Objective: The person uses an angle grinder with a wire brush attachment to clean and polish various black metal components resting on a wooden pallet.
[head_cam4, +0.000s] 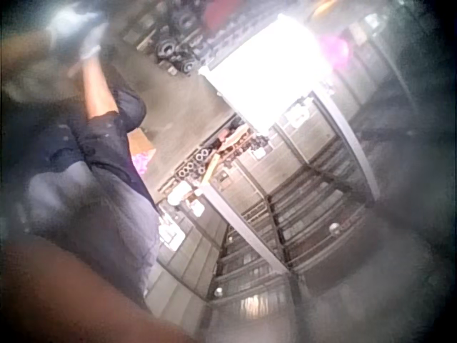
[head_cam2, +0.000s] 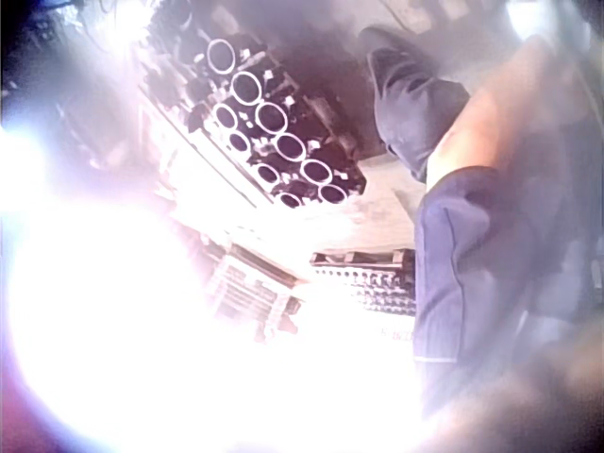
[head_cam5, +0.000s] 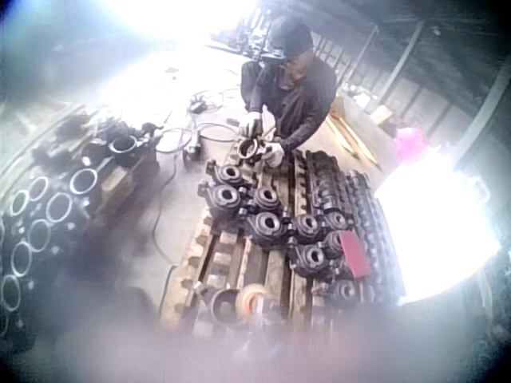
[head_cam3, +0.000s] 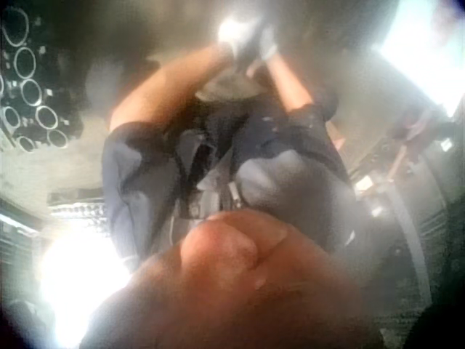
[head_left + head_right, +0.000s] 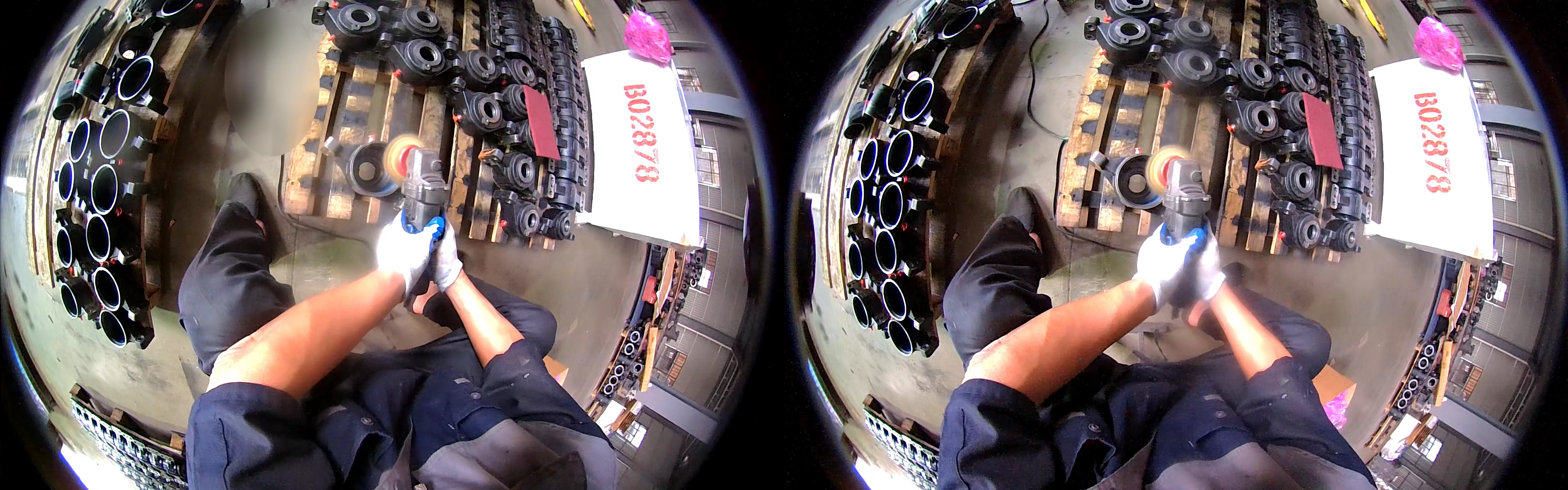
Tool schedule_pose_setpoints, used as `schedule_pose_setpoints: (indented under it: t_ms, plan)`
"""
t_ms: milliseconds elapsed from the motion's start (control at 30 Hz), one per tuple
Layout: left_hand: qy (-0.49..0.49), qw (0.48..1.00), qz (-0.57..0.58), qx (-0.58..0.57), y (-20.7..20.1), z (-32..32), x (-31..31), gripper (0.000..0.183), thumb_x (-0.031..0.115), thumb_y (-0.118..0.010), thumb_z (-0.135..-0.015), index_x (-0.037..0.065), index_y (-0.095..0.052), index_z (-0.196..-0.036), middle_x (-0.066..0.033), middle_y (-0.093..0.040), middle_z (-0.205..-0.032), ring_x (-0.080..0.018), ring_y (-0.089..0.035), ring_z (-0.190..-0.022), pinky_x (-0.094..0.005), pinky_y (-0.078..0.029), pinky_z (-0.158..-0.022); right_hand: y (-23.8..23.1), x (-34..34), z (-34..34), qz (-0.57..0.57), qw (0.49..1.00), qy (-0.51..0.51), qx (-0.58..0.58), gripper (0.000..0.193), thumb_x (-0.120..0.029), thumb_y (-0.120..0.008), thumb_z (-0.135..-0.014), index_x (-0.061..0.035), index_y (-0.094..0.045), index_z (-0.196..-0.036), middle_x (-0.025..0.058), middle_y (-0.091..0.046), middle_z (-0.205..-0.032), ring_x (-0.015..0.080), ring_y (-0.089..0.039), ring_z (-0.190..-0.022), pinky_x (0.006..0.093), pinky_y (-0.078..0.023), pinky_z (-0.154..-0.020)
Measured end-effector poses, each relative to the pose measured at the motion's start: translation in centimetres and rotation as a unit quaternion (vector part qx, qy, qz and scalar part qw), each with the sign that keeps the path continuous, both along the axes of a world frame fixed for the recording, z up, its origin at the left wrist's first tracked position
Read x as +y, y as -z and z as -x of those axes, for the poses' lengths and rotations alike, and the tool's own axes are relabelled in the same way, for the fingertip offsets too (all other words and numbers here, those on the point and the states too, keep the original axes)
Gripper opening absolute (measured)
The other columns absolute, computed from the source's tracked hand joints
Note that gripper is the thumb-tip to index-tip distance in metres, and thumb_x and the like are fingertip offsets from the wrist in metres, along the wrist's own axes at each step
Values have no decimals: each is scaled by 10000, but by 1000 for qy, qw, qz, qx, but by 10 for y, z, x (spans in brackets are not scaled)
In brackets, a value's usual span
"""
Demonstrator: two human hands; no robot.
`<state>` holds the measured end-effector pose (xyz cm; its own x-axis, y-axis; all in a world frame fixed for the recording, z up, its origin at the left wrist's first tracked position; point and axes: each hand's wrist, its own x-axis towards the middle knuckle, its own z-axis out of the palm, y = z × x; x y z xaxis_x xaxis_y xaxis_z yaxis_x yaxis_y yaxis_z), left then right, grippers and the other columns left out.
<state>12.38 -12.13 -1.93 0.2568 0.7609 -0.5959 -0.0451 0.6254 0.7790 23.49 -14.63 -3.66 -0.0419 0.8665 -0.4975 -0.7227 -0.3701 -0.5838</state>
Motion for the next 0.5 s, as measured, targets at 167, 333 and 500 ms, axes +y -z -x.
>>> schedule_pose_setpoints:
  t_ms: [167,333,500]
  plan:
    - [13,998,47,39,-16,18,11,534,426,-736,-871,58,-651,-1249,-145,-724,-1143,-232,-682,-1043,-353,-512,-899,9,9,17,57,971,-13,-231,402,-395,-426,-1068,-100,-604,-1273,52,-673,-1132,178,-630,-1012,348,-508,-946]
    - [20,997,60,41,11,17,3,565,462,-692,-906,32,-641,-1269,-133,-723,-1141,-212,-673,-1019,-344,-507,-895,61,2,-1,68,867,-147,-471,453,-377,-415,-1076,-77,-552,-1388,71,-668,-1238,185,-615,-1128,334,-468,-1021]
    - [20,998,48,32,26,17,-6,569,450,-671,-936,14,-623,-1300,-125,-705,-1187,-183,-641,-1049,-326,-485,-918,-23,19,21,41,732,-264,-627,438,-193,-499,-1019,-78,-482,-1441,165,-671,-1243,234,-625,-1149,371,-482,-995]
